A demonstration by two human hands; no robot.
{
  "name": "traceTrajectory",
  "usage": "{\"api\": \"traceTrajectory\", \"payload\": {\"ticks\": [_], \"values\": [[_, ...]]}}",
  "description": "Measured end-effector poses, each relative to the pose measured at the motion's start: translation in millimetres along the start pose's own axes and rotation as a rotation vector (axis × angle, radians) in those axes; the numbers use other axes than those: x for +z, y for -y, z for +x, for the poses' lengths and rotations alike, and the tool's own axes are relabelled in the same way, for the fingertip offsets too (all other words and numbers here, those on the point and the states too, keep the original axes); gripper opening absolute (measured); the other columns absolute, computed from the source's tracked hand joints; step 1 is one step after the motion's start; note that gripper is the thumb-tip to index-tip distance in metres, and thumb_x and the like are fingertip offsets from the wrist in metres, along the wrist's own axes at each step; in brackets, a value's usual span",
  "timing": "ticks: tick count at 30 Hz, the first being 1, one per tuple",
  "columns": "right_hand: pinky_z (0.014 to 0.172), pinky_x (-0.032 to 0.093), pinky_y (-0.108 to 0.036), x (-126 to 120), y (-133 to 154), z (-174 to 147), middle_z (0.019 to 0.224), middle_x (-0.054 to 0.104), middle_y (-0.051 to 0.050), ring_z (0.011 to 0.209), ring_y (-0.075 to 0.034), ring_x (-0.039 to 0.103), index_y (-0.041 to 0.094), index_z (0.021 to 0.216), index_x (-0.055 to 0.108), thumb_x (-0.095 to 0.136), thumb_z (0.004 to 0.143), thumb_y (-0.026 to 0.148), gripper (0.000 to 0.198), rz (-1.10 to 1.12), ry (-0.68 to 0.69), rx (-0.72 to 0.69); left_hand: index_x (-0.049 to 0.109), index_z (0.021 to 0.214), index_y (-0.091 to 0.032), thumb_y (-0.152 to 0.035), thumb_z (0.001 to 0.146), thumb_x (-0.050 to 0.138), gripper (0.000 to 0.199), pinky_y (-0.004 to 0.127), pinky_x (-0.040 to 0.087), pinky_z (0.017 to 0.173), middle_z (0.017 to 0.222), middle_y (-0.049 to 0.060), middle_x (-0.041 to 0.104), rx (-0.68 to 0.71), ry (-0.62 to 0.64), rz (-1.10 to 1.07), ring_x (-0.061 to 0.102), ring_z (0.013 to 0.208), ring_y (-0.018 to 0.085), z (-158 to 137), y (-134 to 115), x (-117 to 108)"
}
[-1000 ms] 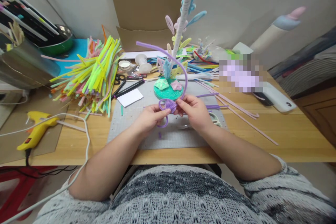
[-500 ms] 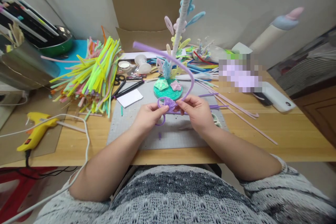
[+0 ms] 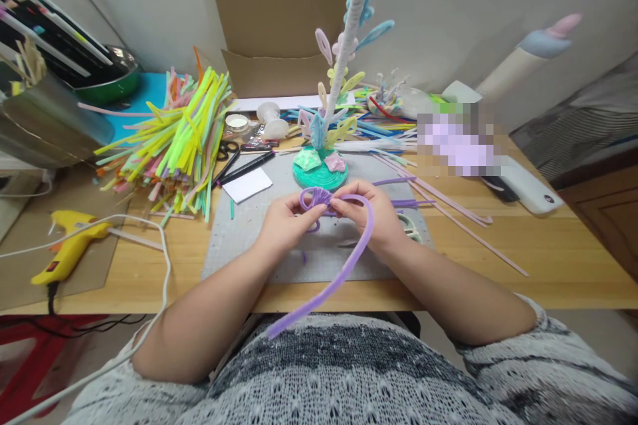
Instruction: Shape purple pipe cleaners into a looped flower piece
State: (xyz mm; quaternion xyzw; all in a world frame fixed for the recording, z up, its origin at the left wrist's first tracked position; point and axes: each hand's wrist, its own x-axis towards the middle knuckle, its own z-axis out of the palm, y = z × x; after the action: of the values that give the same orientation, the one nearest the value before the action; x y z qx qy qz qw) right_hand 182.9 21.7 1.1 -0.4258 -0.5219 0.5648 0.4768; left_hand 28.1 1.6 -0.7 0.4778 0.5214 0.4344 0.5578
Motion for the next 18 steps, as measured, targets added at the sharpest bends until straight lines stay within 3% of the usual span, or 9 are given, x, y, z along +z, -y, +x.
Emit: {"api": "traceTrajectory", "payload": {"ticks": [4,8,13,18], "values": [[0.056,0.045,-0.025,1.3,0.3,-0.3,0.065,0.060,0.002,0.058,-0.010,0.053,0.018,0.069,0.057,0.075,0.064,0.035,0.025,-0.019,0.033,-0.017,0.067,0.071,-0.014,-0.042,0.066,0.070,0.029,0.021,0.034,0.049,0.056,-0.001,0.055,-0.002,-0.021,0.058,0.044,0.050,0.008,-0.9,0.8,-2.5],[0.050,0.041,-0.023,-6.0,8.6,0.6,0.077,0.062,-0.001,0.060,-0.010,0.052,0.019,0.075,0.060,0.071,0.069,0.035,0.020,-0.014,0.080,-0.146,0.063,0.065,-0.013,-0.042,0.065,0.070,0.030,0.021,0.029,0.047,0.052,-0.001,0.051,-0.039,-0.005,0.039,0.040,0.047,0.007,0.4,2.4,-5.9],[0.042,0.035,-0.023,-27.7,29.0,-0.6,0.066,0.057,0.000,0.047,-0.008,0.049,0.021,0.076,0.065,0.067,0.076,0.031,0.010,0.062,0.342,-0.254,0.058,0.059,-0.014,-0.041,0.060,0.073,0.031,0.021,0.026,0.044,0.049,-0.002,0.049,-0.120,-0.070,0.010,0.038,0.043,0.006,4.0,3.8,-6.0],[0.032,0.023,-0.021,-38.0,42.0,-2.6,0.058,0.048,0.003,0.035,-0.004,0.036,0.023,0.072,0.066,0.068,0.073,0.041,0.018,0.142,0.243,-0.355,0.053,0.058,-0.016,-0.041,0.058,0.074,0.033,0.020,0.023,0.042,0.045,-0.006,0.044,-0.140,-0.113,-0.023,0.034,0.040,0.005,4.8,4.5,-4.9]]}}
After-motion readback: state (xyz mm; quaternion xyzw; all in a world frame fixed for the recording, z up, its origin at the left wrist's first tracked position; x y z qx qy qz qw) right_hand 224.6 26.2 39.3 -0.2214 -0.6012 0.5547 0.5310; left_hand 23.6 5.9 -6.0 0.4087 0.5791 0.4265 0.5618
